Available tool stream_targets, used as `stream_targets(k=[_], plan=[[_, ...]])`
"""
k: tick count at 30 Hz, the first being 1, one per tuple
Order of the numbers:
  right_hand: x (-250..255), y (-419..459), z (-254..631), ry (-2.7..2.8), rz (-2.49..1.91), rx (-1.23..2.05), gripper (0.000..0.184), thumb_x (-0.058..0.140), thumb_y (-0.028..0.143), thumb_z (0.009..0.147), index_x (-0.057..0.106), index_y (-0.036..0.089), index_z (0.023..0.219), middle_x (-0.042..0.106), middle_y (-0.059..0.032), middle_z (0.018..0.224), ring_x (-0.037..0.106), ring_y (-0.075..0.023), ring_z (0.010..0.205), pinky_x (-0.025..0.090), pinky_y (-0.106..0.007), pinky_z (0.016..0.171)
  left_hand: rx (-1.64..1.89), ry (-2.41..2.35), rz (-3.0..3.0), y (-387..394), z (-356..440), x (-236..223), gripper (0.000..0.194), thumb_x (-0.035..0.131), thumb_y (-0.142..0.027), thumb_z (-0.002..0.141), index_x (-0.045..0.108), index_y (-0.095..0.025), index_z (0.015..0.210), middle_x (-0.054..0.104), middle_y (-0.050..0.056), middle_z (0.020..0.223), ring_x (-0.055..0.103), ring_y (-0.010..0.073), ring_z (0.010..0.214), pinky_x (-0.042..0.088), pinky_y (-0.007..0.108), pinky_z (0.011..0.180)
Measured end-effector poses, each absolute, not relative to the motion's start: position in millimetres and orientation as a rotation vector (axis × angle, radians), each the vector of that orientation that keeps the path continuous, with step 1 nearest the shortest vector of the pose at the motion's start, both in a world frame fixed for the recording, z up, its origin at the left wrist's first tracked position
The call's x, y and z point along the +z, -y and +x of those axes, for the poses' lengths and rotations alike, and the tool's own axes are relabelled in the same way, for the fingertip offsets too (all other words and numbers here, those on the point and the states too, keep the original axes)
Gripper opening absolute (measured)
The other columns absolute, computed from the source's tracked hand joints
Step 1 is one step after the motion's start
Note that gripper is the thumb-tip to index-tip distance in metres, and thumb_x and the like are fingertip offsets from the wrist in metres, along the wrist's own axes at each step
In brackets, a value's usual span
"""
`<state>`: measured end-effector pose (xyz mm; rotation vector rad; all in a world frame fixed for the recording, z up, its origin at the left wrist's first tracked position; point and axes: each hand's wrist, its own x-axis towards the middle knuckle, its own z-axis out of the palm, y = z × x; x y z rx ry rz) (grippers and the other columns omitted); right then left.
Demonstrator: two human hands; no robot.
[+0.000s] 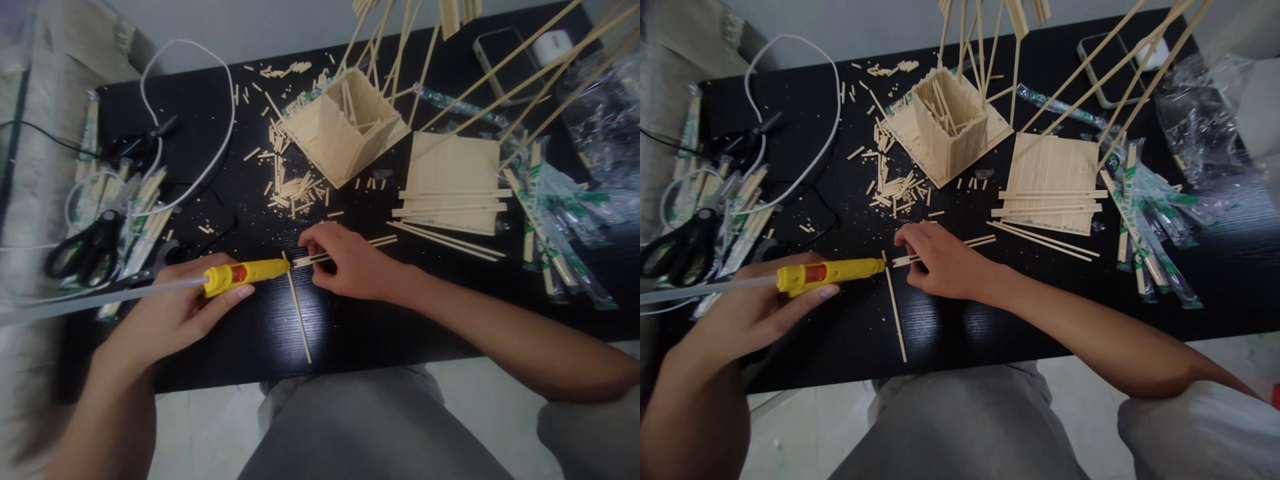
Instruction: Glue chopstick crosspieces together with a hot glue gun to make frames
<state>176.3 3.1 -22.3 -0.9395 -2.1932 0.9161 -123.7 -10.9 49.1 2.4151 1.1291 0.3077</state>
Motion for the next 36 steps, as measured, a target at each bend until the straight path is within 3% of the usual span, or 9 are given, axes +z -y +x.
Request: stream_targets(k=[6, 10, 16, 24, 28, 32, 36], plan=[[-21, -3, 176, 2.191, -0.949, 0.931, 0.033, 0.058, 0.005, 0.084, 0.056, 0.020, 0.114, 0.064, -0.0061, 0.101, 0.061, -0.0222, 0.094, 0.050, -0.036, 0.087, 0.323, -1.185, 2.384, 15, -133, 51, 0.018, 0.061, -0.035, 0.106, 0.063, -0.023, 0.093, 0.066, -0.002, 0.084, 0.061, 0.0107, 0.062, 0.046, 0.023, 0.054], [-22, -3, 175, 2.194, -0.949, 0.920, 0.035, 0.058, 0.005, 0.084, 0.055, 0.021, 0.114, 0.064, -0.0056, 0.101, 0.061, -0.0224, 0.094, 0.050, -0.037, 0.087, 0.407, -1.343, 2.397, 20, -132, 48, 0.008, 0.060, -0.032, 0.105, 0.061, -0.024, 0.104, 0.067, 0.002, 0.100, 0.067, 0.0168, 0.082, 0.054, 0.029, 0.073], [-23, -3, 176, 2.206, -0.928, 0.888, 0.033, 0.058, 0.005, 0.085, 0.055, 0.020, 0.114, 0.065, -0.0066, 0.102, 0.061, -0.0223, 0.093, 0.050, -0.037, 0.087, 0.268, -1.550, 2.490, 21, -124, 29, 0.037, 0.054, -0.036, 0.100, 0.055, -0.016, 0.131, 0.057, 0.017, 0.127, 0.063, 0.0331, 0.115, 0.058, 0.049, 0.096], [-24, -2, 177, 2.214, -0.889, 0.853, 0.029, 0.056, 0.006, 0.087, 0.055, 0.020, 0.113, 0.065, -0.0084, 0.103, 0.061, -0.0227, 0.093, 0.052, -0.038, 0.086, 0.233, -1.698, 2.458, 20, -121, 17, 0.043, 0.053, -0.027, 0.093, 0.057, -0.016, 0.134, 0.054, 0.019, 0.131, 0.060, 0.0380, 0.123, 0.056, 0.057, 0.106], [-25, -2, 177, 2.208, -0.896, 0.868, 0.028, 0.058, 0.008, 0.089, 0.055, 0.021, 0.113, 0.067, -0.0080, 0.104, 0.062, -0.0229, 0.093, 0.052, -0.038, 0.086, 0.373, -1.717, 2.521, 27, -112, 21, 0.048, 0.058, -0.024, 0.092, 0.058, -0.016, 0.140, 0.054, 0.024, 0.142, 0.056, 0.0456, 0.131, 0.049, 0.067, 0.108], [-24, -3, 177, 2.208, -0.891, 0.871, 0.027, 0.059, 0.008, 0.090, 0.056, 0.021, 0.114, 0.067, -0.0083, 0.105, 0.063, -0.0233, 0.095, 0.053, -0.038, 0.087, 0.448, -1.442, 2.626, 38, -96, 22, 0.031, 0.063, -0.024, 0.096, 0.066, -0.021, 0.127, 0.063, 0.017, 0.140, 0.059, 0.0412, 0.133, 0.045, 0.064, 0.112], [-22, -3, 176, 2.208, -0.883, 0.864, 0.024, 0.059, 0.008, 0.091, 0.057, 0.020, 0.112, 0.068, -0.0087, 0.104, 0.064, -0.0233, 0.096, 0.054, -0.038, 0.087, 0.393, -1.313, 2.731, 42, -84, 16, 0.030, 0.067, -0.030, 0.100, 0.070, -0.019, 0.127, 0.066, 0.016, 0.143, 0.057, 0.0410, 0.137, 0.041, 0.062, 0.116]])
